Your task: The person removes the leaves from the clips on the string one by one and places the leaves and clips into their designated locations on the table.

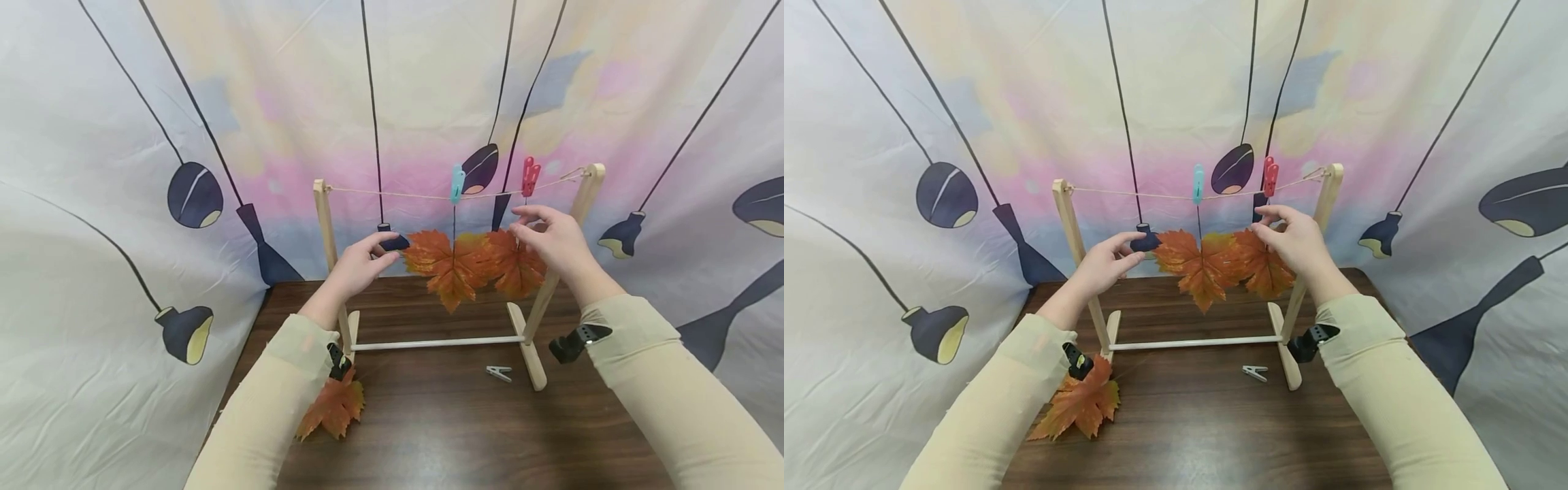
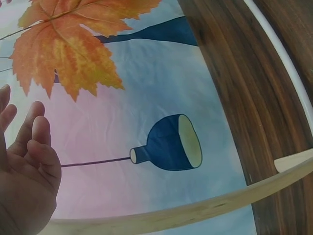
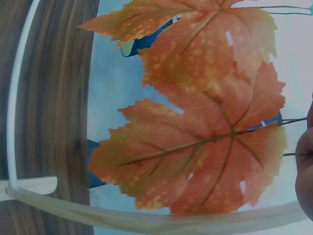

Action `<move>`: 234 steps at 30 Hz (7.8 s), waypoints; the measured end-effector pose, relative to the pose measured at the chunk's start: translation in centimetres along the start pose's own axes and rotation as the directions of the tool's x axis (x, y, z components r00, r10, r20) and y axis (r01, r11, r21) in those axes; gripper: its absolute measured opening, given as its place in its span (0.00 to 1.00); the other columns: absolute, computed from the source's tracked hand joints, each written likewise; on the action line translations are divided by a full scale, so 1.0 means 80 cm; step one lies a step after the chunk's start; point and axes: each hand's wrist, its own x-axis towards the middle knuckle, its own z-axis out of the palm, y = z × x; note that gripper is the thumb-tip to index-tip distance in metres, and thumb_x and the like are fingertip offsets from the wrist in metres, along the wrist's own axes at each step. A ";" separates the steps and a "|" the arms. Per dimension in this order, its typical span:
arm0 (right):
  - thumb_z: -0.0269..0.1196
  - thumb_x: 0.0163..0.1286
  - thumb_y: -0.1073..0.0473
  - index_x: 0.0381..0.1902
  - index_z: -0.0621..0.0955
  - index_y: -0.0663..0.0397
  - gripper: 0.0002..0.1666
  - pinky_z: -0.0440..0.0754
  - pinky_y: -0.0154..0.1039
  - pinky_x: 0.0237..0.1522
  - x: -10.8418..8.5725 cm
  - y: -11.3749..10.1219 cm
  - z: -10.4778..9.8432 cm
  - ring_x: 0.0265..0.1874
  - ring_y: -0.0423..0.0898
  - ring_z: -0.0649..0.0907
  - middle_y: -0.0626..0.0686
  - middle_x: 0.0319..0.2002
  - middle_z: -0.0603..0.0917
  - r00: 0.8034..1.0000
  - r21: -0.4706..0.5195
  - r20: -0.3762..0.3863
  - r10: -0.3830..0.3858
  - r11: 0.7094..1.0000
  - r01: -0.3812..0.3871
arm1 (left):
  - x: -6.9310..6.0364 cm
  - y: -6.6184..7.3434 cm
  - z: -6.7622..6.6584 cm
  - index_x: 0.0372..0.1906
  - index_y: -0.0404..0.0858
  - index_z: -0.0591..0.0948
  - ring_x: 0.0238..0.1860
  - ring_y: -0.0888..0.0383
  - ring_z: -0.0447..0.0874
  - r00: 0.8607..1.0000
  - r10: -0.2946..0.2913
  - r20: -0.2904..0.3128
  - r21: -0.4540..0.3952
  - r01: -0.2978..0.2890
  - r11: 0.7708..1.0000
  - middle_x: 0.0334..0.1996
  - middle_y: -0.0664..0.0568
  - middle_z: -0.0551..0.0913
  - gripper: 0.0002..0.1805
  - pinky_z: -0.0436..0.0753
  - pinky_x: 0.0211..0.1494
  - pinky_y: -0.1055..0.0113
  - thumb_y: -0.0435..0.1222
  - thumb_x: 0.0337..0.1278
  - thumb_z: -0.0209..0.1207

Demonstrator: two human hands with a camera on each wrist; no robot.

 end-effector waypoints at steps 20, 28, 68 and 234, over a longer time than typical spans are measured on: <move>0.61 0.66 0.47 0.58 0.77 0.49 0.25 0.74 0.32 0.24 0.018 -0.052 -0.007 0.22 0.42 0.80 0.49 0.41 0.78 0.998 0.033 -0.016 -0.060 0.998 0.061 | 0.004 0.039 0.005 0.64 0.54 0.71 0.30 0.54 0.78 0.997 0.052 0.054 -0.054 -0.049 0.997 0.38 0.54 0.80 0.24 0.76 0.31 0.60 0.49 0.64 0.54; 0.61 0.64 0.45 0.59 0.76 0.48 0.27 0.76 0.32 0.26 0.030 -0.070 -0.005 0.23 0.45 0.80 0.50 0.41 0.80 0.998 -0.009 0.016 -0.058 0.998 0.058 | 0.013 0.054 0.016 0.63 0.50 0.71 0.35 0.56 0.76 0.998 0.062 0.028 -0.117 -0.058 0.991 0.38 0.54 0.79 0.24 0.75 0.35 0.60 0.47 0.63 0.56; 0.61 0.65 0.45 0.60 0.75 0.49 0.27 0.74 0.39 0.26 0.062 -0.100 0.012 0.23 0.52 0.78 0.54 0.36 0.79 0.989 -0.001 0.135 -0.057 0.998 0.058 | 0.054 0.095 0.090 0.58 0.42 0.74 0.25 0.48 0.73 0.997 -0.007 -0.078 -0.465 -0.030 0.885 0.30 0.50 0.76 0.20 0.75 0.28 0.61 0.39 0.63 0.57; 0.60 0.67 0.60 0.54 0.74 0.61 0.19 0.76 0.35 0.34 -0.038 0.051 0.096 0.32 0.49 0.82 0.57 0.34 0.80 0.984 0.224 0.171 0.043 0.971 -0.082 | 0.009 0.000 0.111 0.40 0.41 0.84 0.32 0.58 0.75 0.972 -0.138 -0.189 -0.321 0.071 0.944 0.34 0.52 0.80 0.08 0.77 0.33 0.69 0.39 0.60 0.59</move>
